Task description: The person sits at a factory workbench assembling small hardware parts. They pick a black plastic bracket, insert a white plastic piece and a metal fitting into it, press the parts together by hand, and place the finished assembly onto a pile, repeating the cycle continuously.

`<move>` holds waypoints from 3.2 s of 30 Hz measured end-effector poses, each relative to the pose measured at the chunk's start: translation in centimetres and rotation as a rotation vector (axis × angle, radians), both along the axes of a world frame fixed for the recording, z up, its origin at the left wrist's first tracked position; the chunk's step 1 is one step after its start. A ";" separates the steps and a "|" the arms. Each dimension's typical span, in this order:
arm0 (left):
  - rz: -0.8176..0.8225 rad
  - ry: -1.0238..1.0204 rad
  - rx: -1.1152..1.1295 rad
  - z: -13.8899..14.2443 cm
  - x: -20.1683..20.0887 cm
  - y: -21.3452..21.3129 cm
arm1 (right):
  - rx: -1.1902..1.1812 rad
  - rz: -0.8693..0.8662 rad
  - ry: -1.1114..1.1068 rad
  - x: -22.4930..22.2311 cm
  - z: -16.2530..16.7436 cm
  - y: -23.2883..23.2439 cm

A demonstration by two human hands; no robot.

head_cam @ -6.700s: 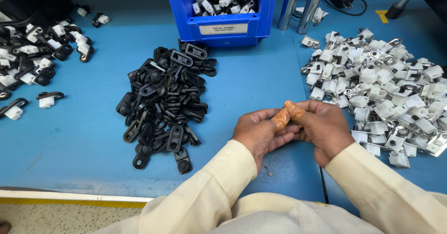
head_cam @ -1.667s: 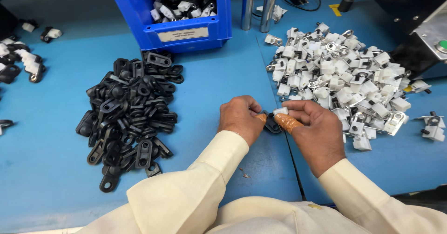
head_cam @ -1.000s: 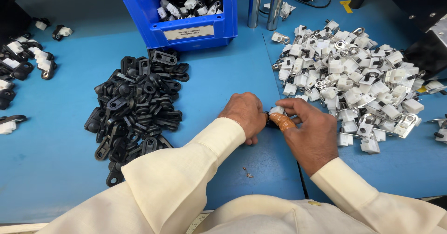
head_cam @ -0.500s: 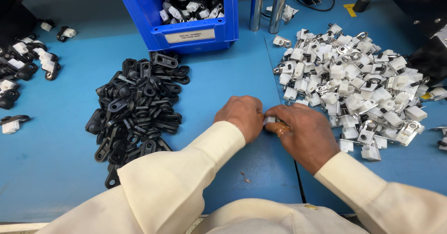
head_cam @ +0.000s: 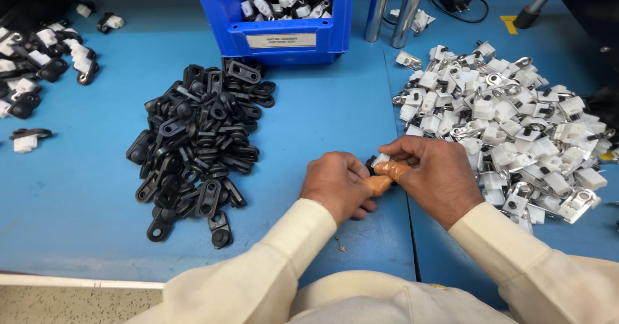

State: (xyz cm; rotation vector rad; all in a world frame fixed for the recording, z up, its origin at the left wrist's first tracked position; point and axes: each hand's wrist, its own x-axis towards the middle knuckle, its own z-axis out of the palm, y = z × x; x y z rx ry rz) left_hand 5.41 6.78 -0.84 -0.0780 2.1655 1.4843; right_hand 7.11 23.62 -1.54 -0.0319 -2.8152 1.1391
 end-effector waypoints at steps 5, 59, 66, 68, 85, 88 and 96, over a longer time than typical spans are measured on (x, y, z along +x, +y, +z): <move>-0.010 0.044 -0.128 0.7 -0.4 0.6 | -0.035 0.012 -0.017 -0.8 -1.0 0.9; -0.023 0.037 -0.275 2.0 -0.6 1.6 | 0.310 0.176 0.238 -0.3 0.2 0.0; -0.035 -0.080 -0.057 1.4 -1.0 1.4 | 0.128 0.052 -0.146 -2.2 1.3 0.5; -0.036 -0.120 -0.018 1.1 -1.2 1.2 | 0.039 0.078 -0.240 -2.7 1.4 0.9; 0.192 -0.228 0.110 0.0 -0.8 2.1 | -0.080 0.162 -0.390 -3.2 1.5 0.8; 0.231 -0.255 0.125 0.0 -0.3 2.4 | -0.122 0.006 -0.392 -2.1 1.5 -0.2; 0.228 -0.200 0.311 -0.3 0.1 0.8 | 0.004 -0.046 -0.173 -1.8 2.7 -2.5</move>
